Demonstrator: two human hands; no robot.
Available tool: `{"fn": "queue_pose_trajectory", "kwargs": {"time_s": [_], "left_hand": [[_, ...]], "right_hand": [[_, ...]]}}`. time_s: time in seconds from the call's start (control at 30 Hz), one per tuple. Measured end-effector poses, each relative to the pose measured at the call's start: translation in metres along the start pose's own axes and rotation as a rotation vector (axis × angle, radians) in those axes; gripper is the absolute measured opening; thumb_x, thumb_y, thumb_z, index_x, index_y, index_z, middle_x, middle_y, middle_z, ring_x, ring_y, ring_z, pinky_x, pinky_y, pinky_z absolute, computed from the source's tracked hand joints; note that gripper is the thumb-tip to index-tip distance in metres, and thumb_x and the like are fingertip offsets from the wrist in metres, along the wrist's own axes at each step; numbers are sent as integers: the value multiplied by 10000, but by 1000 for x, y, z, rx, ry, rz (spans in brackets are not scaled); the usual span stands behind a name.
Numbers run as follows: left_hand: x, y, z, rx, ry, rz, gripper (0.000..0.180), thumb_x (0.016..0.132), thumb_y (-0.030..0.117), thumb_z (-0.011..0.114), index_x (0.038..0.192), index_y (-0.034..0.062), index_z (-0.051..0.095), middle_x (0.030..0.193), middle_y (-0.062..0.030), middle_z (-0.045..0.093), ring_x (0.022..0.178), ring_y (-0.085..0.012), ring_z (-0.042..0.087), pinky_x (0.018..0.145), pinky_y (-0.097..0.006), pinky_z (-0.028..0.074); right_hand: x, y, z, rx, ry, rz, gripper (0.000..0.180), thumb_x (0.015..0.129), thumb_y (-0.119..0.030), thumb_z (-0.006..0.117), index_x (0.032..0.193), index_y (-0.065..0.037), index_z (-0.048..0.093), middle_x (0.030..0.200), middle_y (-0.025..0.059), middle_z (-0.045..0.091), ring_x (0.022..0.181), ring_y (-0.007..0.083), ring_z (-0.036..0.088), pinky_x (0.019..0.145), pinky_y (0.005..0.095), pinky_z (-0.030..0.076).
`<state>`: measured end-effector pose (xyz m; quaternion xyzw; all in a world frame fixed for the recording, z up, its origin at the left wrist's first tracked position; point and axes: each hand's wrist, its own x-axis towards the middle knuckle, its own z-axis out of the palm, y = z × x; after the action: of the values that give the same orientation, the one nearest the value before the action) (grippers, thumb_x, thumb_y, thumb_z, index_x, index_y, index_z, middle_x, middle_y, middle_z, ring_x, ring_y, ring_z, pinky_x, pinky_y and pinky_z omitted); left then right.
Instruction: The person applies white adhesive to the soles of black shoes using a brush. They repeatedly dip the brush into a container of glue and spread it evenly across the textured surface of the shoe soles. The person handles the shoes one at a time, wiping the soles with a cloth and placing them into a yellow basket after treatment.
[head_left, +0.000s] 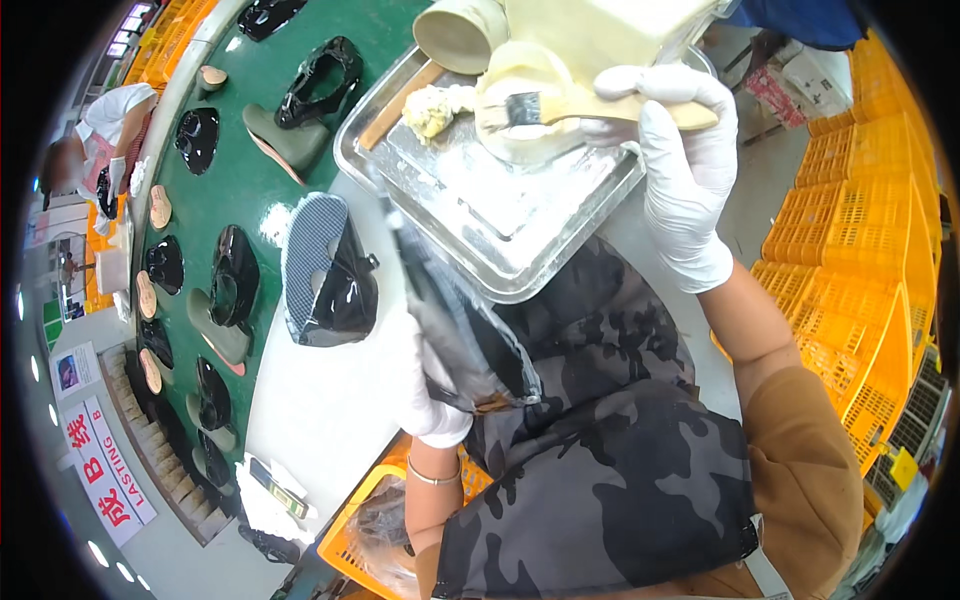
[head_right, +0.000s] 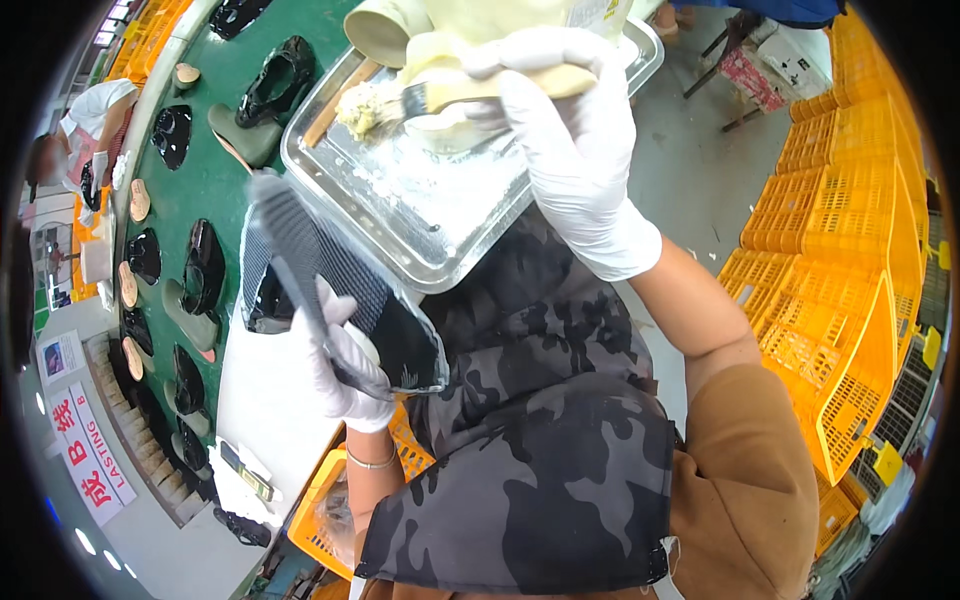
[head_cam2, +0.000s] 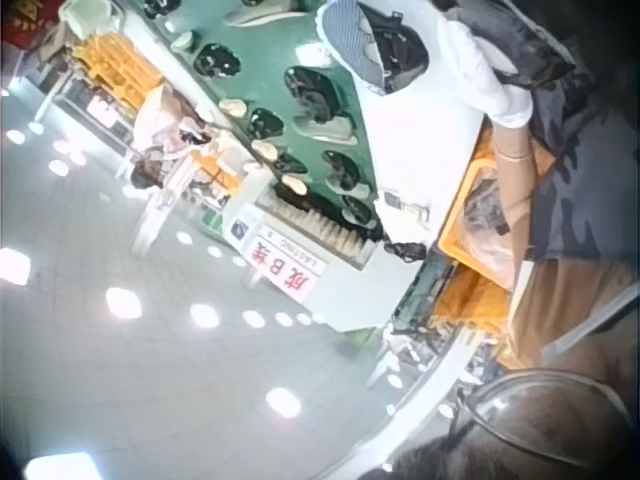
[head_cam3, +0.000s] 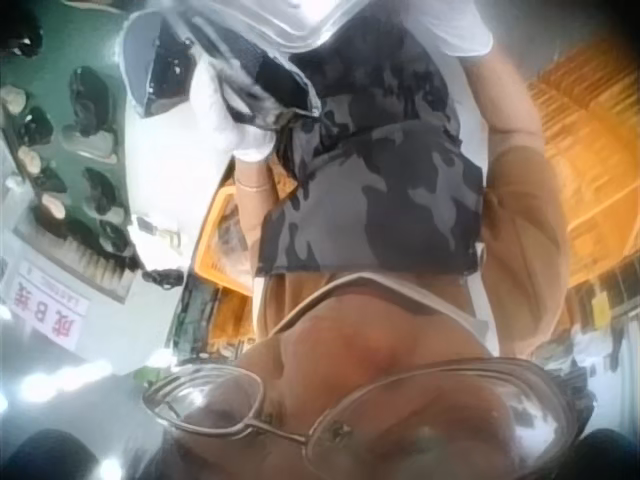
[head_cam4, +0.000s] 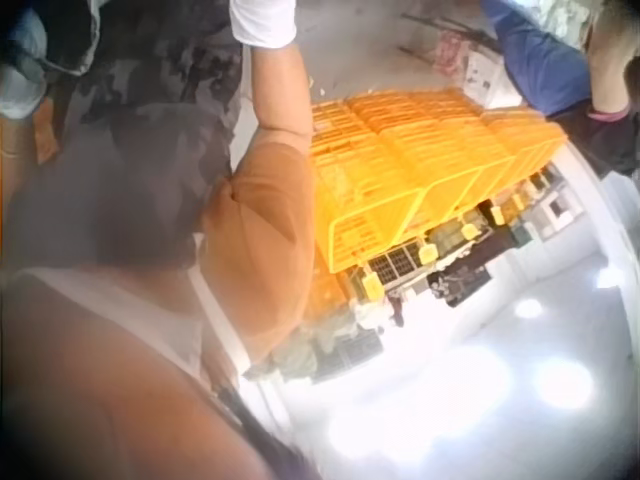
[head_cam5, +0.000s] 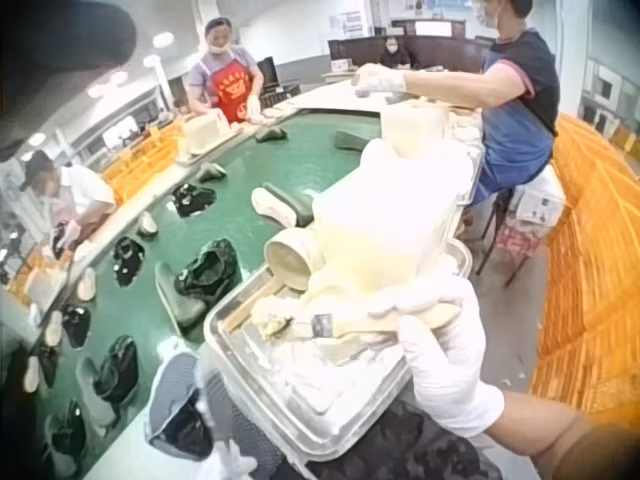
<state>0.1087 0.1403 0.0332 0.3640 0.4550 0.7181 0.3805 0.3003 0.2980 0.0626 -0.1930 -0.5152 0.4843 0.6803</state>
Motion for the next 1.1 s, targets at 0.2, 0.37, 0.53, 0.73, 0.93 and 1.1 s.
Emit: {"fn": "queue_pose_trajectory", "kwargs": {"time_s": [0.2, 0.37, 0.53, 0.73, 0.93, 1.1], "left_hand": [[-7, 17, 7, 1158, -283, 567, 385, 768, -79, 592, 1144, 4, 576, 1128, -184, 569, 927, -255, 589, 803, -316, 475], [-7, 22, 14, 1313, -367, 670, 411, 694, -78, 633, 1085, 48, 635, 1079, -160, 597, 845, -243, 591, 712, -294, 472], [-11, 24, 14, 1366, -400, 680, 447, 664, -44, 651, 1092, 85, 637, 1080, -167, 596, 824, -252, 589, 683, -307, 460], [-19, 30, 11, 1399, -456, 678, 460, 668, -2, 659, 1107, 135, 635, 1076, -159, 597, 808, -245, 574, 649, -309, 447], [-20, 41, 15, 1487, -630, 690, 428, 678, 2, 653, 1082, 142, 644, 1047, -144, 597, 747, -221, 547, 615, -302, 427], [-32, 54, 1, 1593, -742, 642, 385, 712, 19, 604, 1072, 148, 643, 1056, -138, 593, 733, -204, 532, 608, -296, 419]], "right_hand": [[-17, 13, -20, -155, 68, 168, 157, 918, -46, 456, 1073, -25, 435, 1057, 107, 558, 821, 127, 607, 733, 236, 515], [-23, 9, -31, -249, 31, 232, 164, 938, -112, 437, 1085, -48, 469, 1067, 69, 567, 749, 66, 577, 644, 198, 491], [-20, -10, -54, -459, -21, 262, 214, 948, -158, 418, 1114, -43, 487, 1027, 41, 580, 708, 48, 555, 597, 188, 465], [1, -21, -96, -1025, 27, 109, 254, 829, -173, 620, 1047, -55, 562, 858, 25, 551, 608, 90, 485, 588, 227, 430], [-4, 4, -122, -1258, -169, 201, 295, 755, -175, 699, 1004, -70, 580, 873, 45, 597, 677, 110, 528, 621, 250, 444], [-12, 10, -125, -741, 144, 263, 220, 813, -69, 631, 1012, -48, 538, 898, -24, 571, 770, 26, 504, 651, 194, 429]]}}
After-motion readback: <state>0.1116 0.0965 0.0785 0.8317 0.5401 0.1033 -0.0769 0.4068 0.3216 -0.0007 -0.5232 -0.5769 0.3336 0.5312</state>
